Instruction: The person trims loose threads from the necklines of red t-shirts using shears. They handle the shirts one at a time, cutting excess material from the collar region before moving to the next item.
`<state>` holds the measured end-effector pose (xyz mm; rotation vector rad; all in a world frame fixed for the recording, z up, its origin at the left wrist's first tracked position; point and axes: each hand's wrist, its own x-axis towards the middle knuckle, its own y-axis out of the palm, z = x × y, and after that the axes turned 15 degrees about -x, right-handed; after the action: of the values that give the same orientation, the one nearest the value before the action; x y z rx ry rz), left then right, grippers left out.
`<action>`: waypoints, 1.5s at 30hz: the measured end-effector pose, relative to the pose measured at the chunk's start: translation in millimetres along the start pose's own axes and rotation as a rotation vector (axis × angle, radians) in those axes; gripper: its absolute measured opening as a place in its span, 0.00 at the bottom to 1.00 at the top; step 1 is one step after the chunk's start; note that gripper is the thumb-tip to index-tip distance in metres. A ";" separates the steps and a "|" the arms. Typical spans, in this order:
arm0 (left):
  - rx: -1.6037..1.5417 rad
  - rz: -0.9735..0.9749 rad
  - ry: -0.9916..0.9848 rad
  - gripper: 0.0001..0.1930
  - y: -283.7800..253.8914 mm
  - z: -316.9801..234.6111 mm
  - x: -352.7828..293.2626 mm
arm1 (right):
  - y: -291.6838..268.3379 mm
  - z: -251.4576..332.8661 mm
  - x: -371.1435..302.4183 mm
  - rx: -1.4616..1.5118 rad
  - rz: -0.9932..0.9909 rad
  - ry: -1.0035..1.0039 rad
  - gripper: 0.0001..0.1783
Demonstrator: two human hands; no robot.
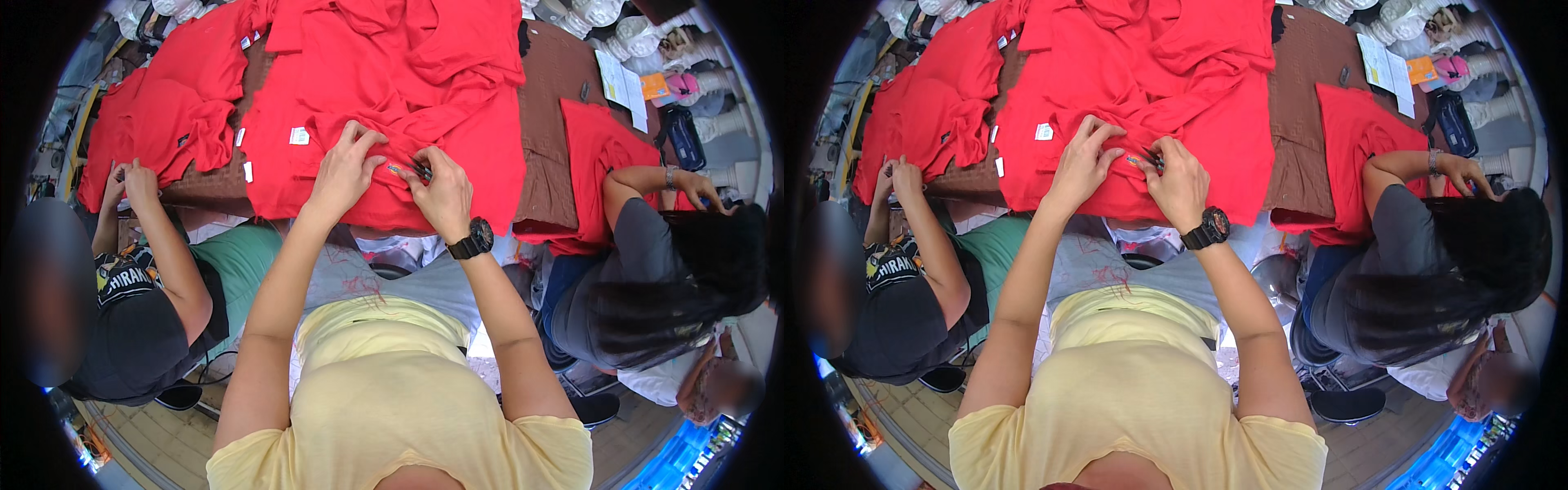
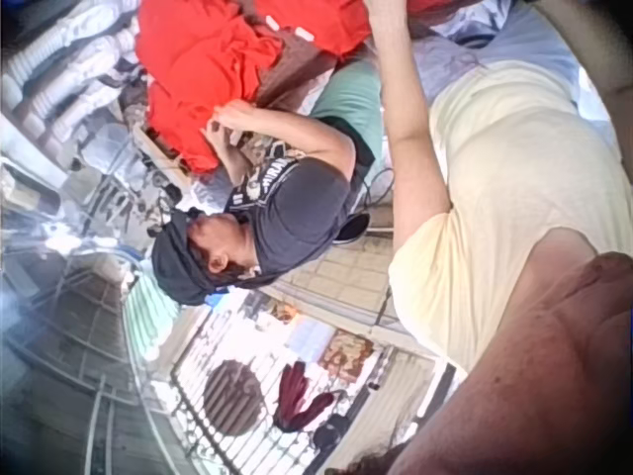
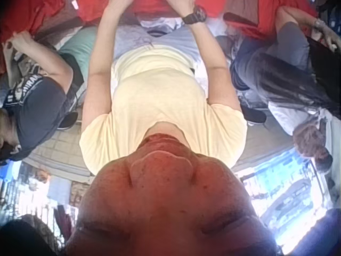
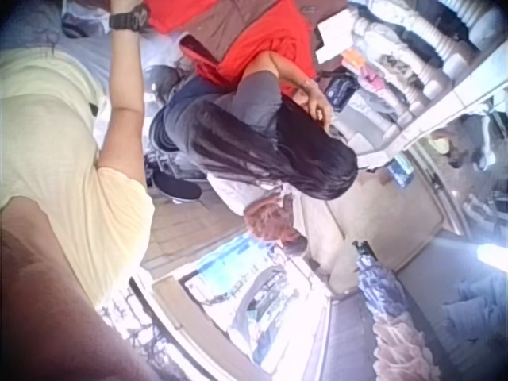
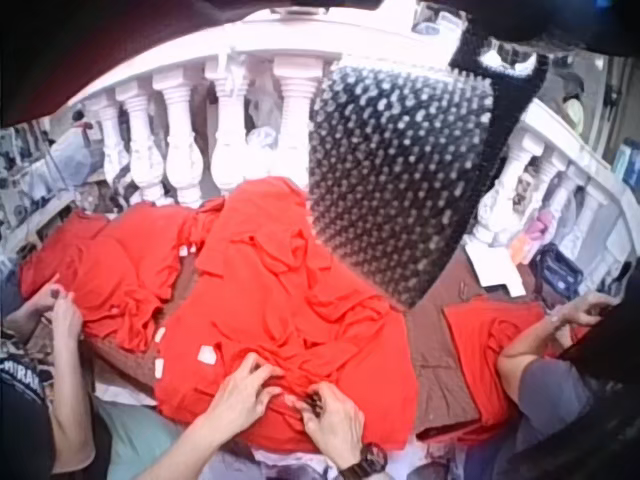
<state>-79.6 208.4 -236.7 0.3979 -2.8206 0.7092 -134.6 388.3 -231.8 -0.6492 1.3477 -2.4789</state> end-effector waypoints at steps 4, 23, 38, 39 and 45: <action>0.044 -0.040 -0.012 0.06 0.9 3.1 1.7 | -8.1 6.2 1.2 -0.061 -0.015 -0.186 0.17; -0.205 -0.033 -0.113 0.04 -3.7 3.4 -2.4 | 5.2 16.0 11.3 -0.186 -0.113 -0.363 0.06; -0.281 -0.030 -0.193 0.03 -12.9 3.1 -4.3 | -3.9 19.0 12.1 -0.098 0.079 -0.175 0.09; -0.234 -0.012 -0.123 0.02 -13.8 0.6 -7.2 | -9.1 18.4 11.6 -0.061 0.119 -0.117 0.10; 0.092 0.043 0.117 0.04 -11.6 0.4 -18.2 | -10.7 12.4 7.4 0.123 0.181 -0.171 0.11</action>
<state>-58.9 202.1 -236.7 0.3015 -2.7016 0.8443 -135.0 381.9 -215.0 -0.6629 1.1298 -2.2847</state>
